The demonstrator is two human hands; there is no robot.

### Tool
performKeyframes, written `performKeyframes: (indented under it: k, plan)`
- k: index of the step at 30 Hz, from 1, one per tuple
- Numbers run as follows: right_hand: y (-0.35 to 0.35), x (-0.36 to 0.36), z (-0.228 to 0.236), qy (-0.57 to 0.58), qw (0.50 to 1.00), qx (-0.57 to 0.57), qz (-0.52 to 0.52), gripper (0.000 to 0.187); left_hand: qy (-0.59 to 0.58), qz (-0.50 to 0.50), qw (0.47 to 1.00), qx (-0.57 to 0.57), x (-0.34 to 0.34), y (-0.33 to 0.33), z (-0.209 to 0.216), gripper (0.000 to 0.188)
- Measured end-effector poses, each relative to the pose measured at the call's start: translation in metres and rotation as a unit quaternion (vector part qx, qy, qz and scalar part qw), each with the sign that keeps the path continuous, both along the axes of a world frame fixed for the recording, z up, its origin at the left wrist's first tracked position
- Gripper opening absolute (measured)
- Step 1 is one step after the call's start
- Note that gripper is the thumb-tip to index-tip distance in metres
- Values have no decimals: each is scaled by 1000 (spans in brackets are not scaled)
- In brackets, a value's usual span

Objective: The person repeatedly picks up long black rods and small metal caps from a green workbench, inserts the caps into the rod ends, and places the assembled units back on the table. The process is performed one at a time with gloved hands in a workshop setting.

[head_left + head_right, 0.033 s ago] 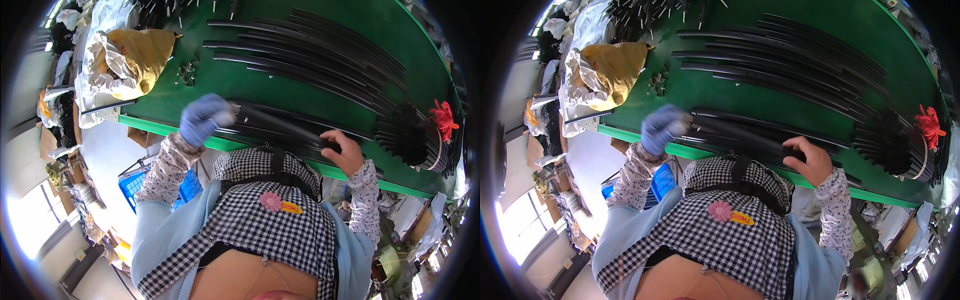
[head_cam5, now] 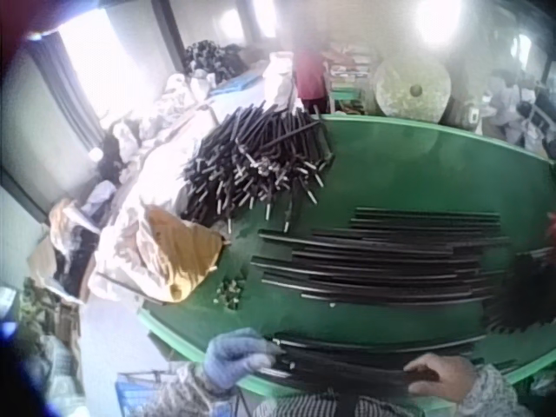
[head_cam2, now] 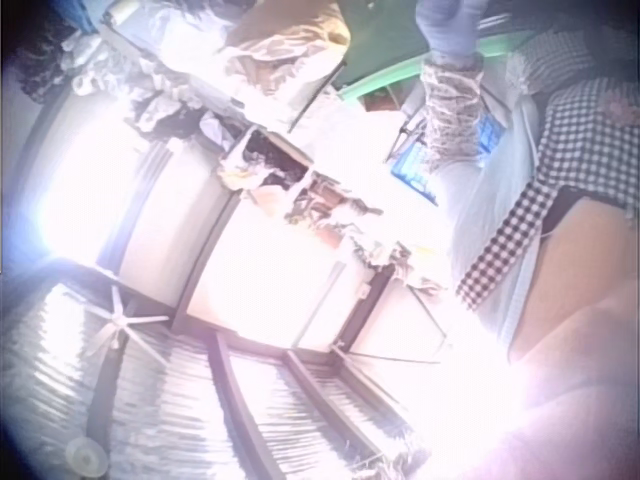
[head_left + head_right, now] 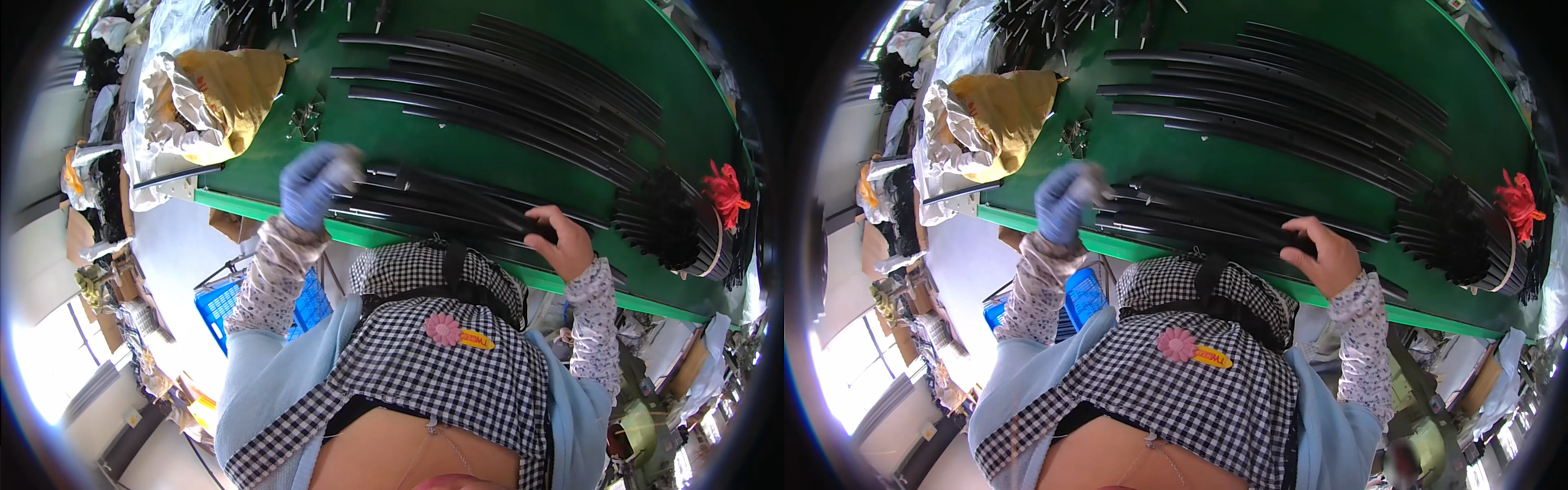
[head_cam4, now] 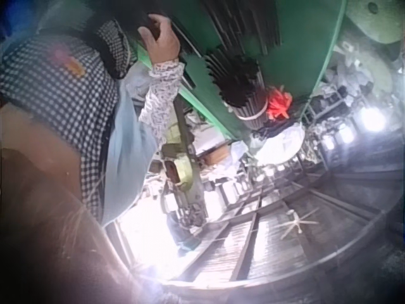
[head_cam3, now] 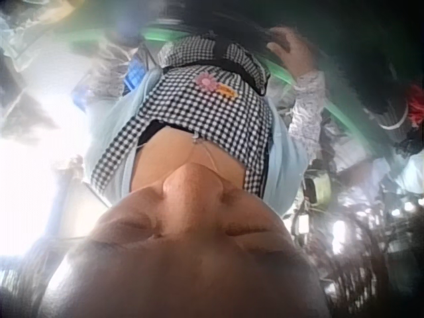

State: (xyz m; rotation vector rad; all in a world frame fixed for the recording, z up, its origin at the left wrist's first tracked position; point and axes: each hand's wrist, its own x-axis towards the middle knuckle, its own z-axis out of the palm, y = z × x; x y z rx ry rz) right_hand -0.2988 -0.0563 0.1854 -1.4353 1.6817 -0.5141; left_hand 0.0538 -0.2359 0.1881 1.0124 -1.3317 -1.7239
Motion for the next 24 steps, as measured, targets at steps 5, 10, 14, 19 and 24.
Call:
performKeyframes:
  k: [5, 10, 14, 19, 24]
  plan:
    - [-8, 21, -41, 129, 985, -114, -7, 35, -438, 87, 870, -210, 49, -56, -68, 26]
    - [-15, 48, -77, 191, 961, -200, 16, 34, -692, -1, 682, -238, 59, -73, -106, 30]
    - [-11, 57, -96, 227, 944, -237, 24, 37, -708, 7, 653, -270, 55, -78, -114, 28]
    - [-20, 69, -81, 179, 952, -247, -29, 33, -596, 15, 802, -24, 49, -68, -97, 22]
    - [-43, 102, -68, -183, 973, -82, -119, 28, 38, -6, 967, 252, 17, -10, -70, 15]
